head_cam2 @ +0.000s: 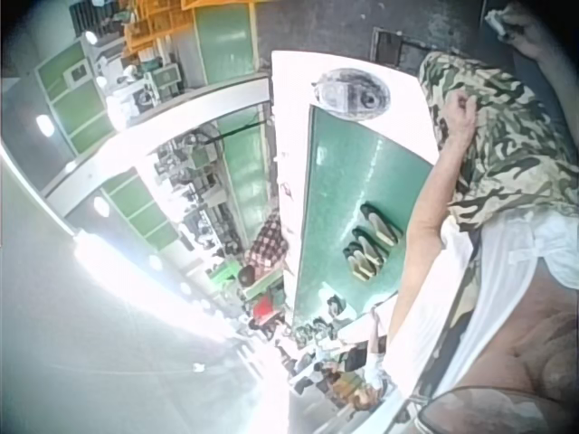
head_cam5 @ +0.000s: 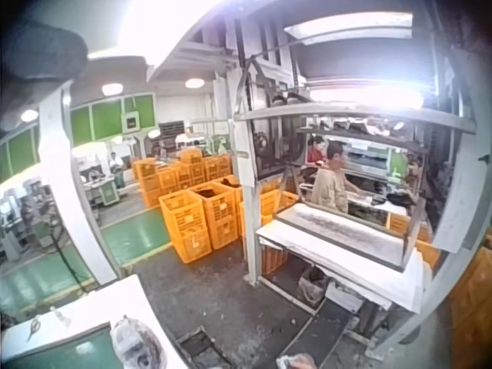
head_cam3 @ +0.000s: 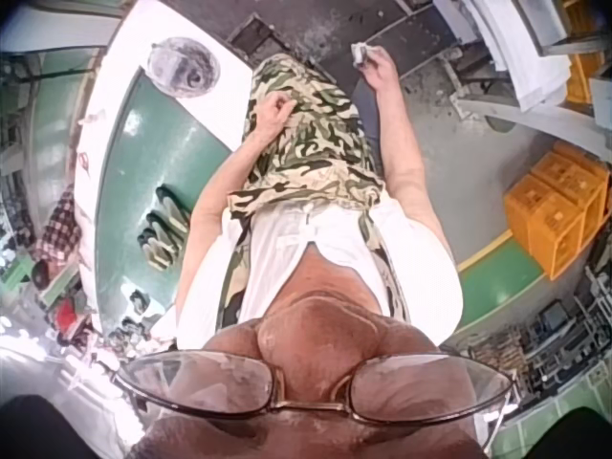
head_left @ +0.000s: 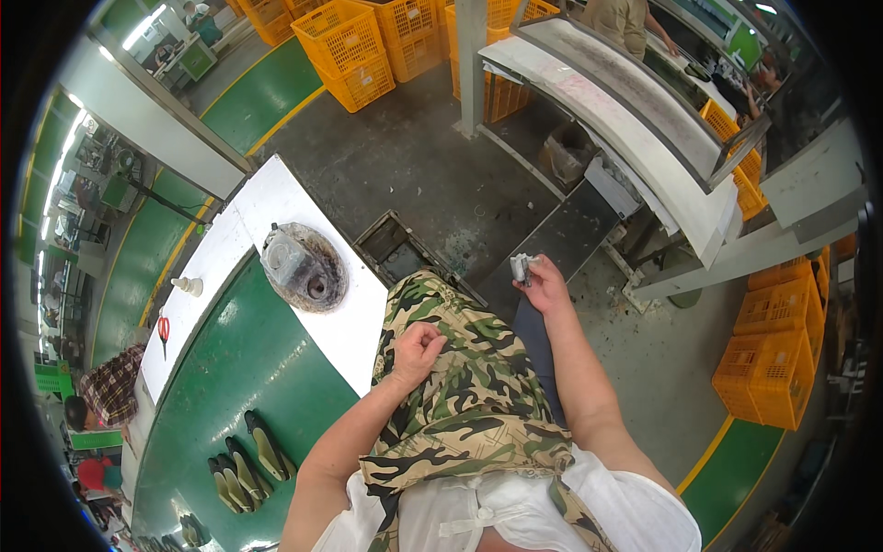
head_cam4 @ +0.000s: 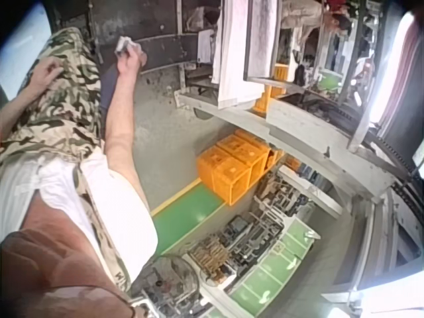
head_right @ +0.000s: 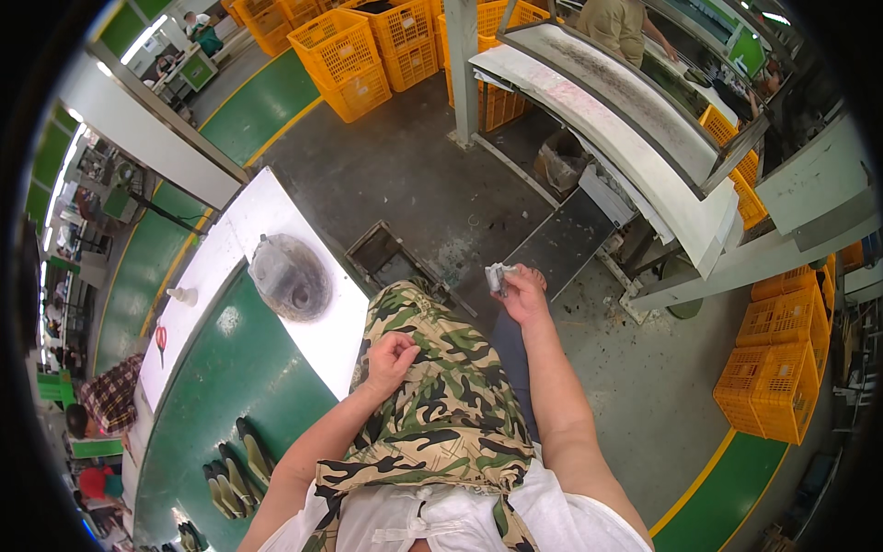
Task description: Cleaning and preparing shoes on a factory production line.
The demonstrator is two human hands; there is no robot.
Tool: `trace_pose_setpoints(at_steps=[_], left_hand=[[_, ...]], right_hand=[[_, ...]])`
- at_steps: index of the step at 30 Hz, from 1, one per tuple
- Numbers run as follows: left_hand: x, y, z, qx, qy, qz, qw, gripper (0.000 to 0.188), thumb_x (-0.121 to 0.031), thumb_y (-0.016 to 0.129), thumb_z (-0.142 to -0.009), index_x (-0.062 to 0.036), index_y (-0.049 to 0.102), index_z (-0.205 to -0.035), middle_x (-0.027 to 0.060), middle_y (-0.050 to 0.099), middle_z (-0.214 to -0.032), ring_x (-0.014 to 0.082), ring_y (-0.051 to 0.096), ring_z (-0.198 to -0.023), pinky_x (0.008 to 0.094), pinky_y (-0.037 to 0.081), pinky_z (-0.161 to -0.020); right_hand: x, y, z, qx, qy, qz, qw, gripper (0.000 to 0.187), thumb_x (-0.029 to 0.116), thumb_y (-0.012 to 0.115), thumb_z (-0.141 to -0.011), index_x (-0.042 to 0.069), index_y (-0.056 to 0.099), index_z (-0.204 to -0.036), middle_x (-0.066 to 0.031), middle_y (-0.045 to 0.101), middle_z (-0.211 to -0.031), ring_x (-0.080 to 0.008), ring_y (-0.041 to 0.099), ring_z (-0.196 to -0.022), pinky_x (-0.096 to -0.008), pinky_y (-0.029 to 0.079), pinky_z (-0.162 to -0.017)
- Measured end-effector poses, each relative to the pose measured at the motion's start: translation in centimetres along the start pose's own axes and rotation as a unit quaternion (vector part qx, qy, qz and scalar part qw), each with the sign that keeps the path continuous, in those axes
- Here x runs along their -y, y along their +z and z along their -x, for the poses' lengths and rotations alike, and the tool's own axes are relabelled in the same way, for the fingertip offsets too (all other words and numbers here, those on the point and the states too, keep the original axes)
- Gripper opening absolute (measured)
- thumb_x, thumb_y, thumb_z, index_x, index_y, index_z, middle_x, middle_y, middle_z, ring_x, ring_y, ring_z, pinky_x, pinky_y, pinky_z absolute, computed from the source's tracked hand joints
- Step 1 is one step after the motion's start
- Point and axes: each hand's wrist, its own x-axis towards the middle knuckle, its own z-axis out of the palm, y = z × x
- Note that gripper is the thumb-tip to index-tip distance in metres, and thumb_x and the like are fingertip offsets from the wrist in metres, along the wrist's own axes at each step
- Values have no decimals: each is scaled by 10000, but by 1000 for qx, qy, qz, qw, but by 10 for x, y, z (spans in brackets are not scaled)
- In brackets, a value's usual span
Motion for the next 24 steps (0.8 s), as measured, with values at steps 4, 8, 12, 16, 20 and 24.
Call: trace_pose_setpoints(at_steps=[4,8,12,16,20,24], left_hand=[[2,1,0,-4,6,6,1000,140,-43,699,-790,-18,561,-796,27,598,-751,64,538,-587,215,454,-540],[-1,1,0,-3,6,8,1000,156,-49,709,-779,-18,557,-786,30,602,-755,64,523,-584,218,445,-532],[3,-1,0,1,18,0,1000,146,-51,698,-788,-17,556,-782,32,602,-752,73,510,-587,228,433,-533],[6,0,-1,-3,28,10,1000,123,-56,669,-816,-13,561,-776,37,603,-742,100,510,-593,248,433,-550],[7,-1,1,5,7,30,1000,97,-57,652,-836,-6,579,-799,45,612,-747,111,533,-606,255,445,-565],[6,-1,1,6,3,40,999,88,-59,637,-853,1,585,-815,51,617,-764,109,560,-619,250,457,-571]], right_hand=[[0,0,0,-4,2,0,1000,68,133,601,-845,156,550,-882,-7,649,-957,-170,620,-853,-441,501,-714],[0,-1,0,-5,4,-7,1000,76,129,607,-840,157,549,-880,-7,651,-957,-175,626,-844,-444,503,-716],[0,0,0,-8,2,-6,1000,78,126,609,-839,158,550,-878,-8,652,-954,-175,628,-839,-443,505,-712],[1,2,1,-10,2,-3,1000,69,127,606,-841,158,550,-866,-8,653,-944,-173,628,-837,-438,509,-706],[1,3,1,-10,1,-2,1000,65,129,605,-843,158,549,-859,-7,654,-934,-170,627,-828,-437,511,-705],[1,3,0,-15,5,3,1000,69,130,607,-842,161,545,-847,-6,653,-928,-168,626,-823,-436,510,-704]])
